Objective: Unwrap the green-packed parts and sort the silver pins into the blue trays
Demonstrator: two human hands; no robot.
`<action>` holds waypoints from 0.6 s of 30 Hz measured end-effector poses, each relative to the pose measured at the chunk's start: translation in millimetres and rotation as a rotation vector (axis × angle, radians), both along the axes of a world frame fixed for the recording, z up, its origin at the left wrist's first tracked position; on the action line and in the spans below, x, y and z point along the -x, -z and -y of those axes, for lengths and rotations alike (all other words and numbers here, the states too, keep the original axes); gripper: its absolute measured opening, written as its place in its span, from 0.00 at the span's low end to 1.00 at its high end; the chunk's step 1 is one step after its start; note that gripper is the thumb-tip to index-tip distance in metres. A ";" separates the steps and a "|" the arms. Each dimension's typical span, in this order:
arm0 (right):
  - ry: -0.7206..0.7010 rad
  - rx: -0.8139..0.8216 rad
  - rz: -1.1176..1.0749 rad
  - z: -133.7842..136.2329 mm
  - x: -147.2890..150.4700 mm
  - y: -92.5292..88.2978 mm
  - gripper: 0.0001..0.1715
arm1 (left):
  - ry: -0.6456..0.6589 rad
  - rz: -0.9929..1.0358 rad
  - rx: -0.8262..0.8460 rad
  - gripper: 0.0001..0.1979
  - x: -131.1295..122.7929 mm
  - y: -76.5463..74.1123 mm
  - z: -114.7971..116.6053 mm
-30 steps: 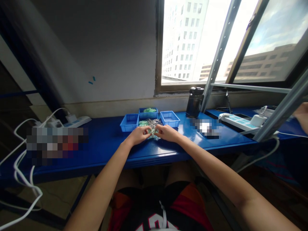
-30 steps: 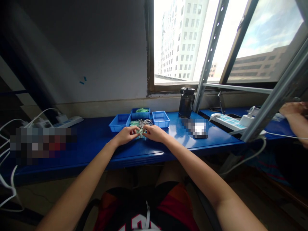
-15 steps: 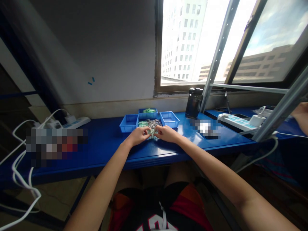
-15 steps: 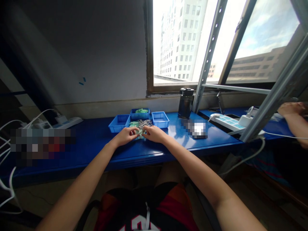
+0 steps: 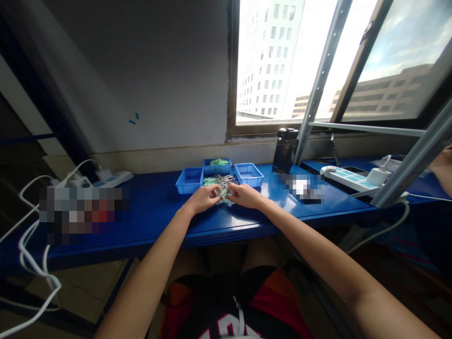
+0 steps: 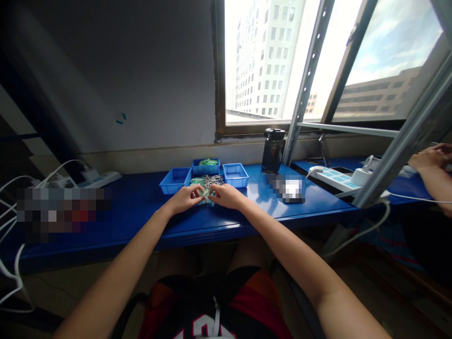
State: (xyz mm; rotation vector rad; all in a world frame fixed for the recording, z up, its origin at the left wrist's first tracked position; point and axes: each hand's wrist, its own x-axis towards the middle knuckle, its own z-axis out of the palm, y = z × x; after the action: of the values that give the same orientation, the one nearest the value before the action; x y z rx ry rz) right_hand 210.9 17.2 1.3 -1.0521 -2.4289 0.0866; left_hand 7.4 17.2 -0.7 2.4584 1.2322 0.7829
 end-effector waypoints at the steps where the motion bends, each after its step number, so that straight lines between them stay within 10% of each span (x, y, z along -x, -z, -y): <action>1: -0.001 -0.002 0.001 0.0 0.0 0.0 0.07 | -0.003 0.001 0.001 0.13 0.1 0.1 -0.1; 18: -0.010 -0.003 0.000 0.1 0.6 0.0 0.06 | -0.010 -0.001 0.013 0.12 -1.3 -2.7 3.3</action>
State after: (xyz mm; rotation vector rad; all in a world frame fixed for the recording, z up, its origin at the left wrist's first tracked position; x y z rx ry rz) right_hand 210.2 17.1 1.3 -1.0383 -2.4336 0.0865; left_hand 8.7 13.9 2.0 2.4444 1.2463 0.7737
